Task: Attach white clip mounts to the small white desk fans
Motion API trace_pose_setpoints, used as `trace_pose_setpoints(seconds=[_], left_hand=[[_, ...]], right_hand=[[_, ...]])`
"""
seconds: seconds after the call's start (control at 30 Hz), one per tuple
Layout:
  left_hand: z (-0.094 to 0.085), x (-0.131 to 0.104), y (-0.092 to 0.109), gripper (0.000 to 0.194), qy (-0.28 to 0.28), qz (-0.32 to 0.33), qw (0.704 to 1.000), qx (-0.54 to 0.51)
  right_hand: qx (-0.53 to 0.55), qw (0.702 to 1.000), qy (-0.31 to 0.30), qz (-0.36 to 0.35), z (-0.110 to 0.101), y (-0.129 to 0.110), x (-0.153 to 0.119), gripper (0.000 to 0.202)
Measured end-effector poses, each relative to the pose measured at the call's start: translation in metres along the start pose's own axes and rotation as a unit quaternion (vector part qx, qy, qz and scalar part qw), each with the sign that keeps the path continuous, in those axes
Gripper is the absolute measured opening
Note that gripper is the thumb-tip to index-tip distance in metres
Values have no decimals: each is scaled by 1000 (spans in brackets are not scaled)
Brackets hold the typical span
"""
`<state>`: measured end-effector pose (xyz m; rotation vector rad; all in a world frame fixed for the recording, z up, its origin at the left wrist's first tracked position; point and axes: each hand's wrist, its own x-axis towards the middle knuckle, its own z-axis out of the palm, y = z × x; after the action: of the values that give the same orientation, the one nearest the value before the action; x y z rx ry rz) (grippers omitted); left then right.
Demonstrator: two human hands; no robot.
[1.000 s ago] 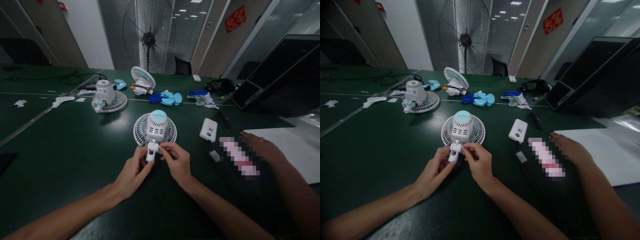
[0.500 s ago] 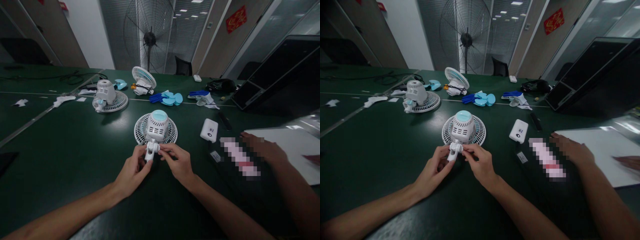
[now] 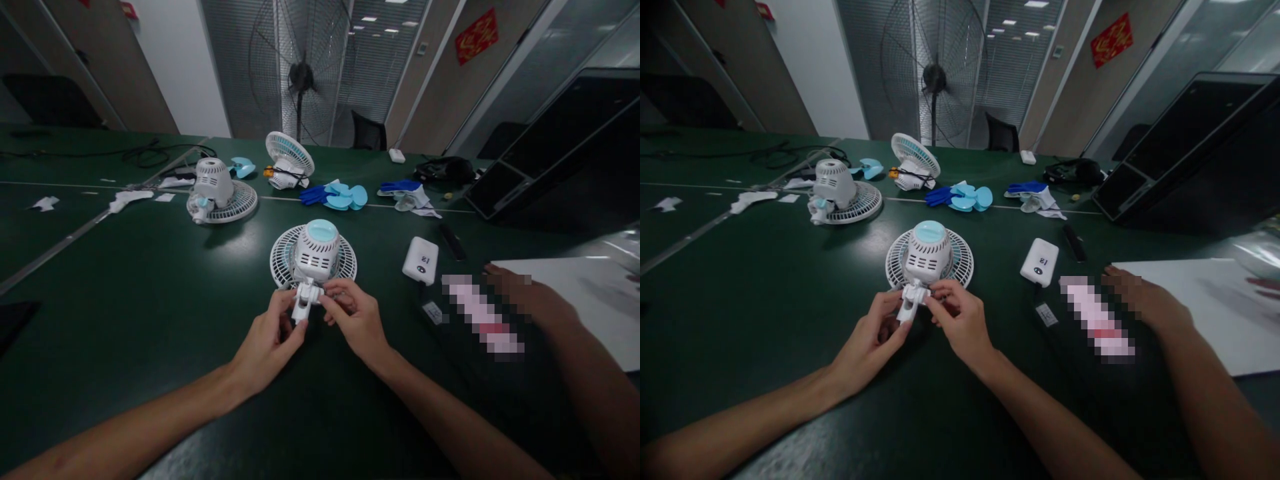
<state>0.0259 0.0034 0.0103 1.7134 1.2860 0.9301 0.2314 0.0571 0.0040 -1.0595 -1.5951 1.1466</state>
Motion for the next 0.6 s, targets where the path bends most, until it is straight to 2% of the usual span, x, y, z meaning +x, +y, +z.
trace_pose_setpoints(seconds=[0.1, 0.17, 0.27, 0.4, 0.47, 0.53, 0.6], left_hand=[[0, 0, 0, 41, 8, -7, 1000, -17], [0, 0, 0, 41, 7, -8, 1000, -21], [0, 0, 0, 40, 2, -4, 1000, -17], [-1, 1, 1, 39, -4, -1, 1000, -11], [0, 0, 1, 39, 0, -2, 1000, -16], [1, 0, 0, 40, 7, -2, 1000, -24], [1, 0, -1, 40, 12, -2, 1000, -29]], right_hand=[[-105, 990, -7, -99, -5, -3, -4, 22], [-122, 986, -5, -116, -7, -5, -4, 16], [-82, 994, 0, -71, -5, -4, -1, 14], [27, 996, -66, 61, 1, 1, 3, 32], [32, 994, -77, 77, 2, 2, 3, 35], [-17, 998, -41, 32, 0, 1, 2, 26], [-87, 995, -6, -45, -4, -1, 0, 23]])
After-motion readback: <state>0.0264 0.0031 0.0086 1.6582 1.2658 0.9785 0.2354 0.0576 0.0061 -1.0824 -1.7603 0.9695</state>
